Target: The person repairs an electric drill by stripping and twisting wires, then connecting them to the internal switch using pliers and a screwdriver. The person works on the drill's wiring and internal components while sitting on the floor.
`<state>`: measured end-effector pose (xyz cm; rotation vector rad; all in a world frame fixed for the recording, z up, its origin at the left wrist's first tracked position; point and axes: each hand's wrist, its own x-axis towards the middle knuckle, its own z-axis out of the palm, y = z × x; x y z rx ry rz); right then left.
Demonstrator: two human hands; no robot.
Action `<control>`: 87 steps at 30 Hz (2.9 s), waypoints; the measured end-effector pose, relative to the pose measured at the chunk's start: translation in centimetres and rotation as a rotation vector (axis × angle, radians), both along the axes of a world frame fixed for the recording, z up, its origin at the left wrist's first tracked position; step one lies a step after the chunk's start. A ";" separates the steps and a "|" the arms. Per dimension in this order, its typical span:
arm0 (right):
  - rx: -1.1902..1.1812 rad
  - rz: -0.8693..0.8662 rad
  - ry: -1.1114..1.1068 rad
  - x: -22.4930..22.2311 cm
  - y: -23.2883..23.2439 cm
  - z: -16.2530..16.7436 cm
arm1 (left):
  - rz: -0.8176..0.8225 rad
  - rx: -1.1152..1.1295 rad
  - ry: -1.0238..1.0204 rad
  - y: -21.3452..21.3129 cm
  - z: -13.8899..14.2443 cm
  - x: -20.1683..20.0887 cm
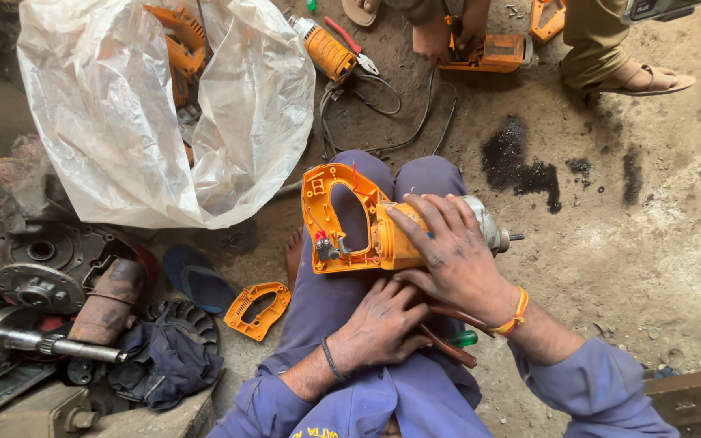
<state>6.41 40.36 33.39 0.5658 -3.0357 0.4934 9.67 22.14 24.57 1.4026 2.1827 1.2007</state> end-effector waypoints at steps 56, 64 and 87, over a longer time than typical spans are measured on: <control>0.199 -0.013 0.098 -0.6 -1.5 -1.2 | 0.902 0.206 -0.329 -6.7 -1.4 -6.8; 0.110 -0.168 0.178 1.8 1.1 -0.6 | 0.767 0.201 -0.391 -4.2 2.0 -9.0; -0.057 -1.424 -0.023 31.8 21.0 -27.8 | -0.256 -0.913 -0.310 43.4 -19.6 5.6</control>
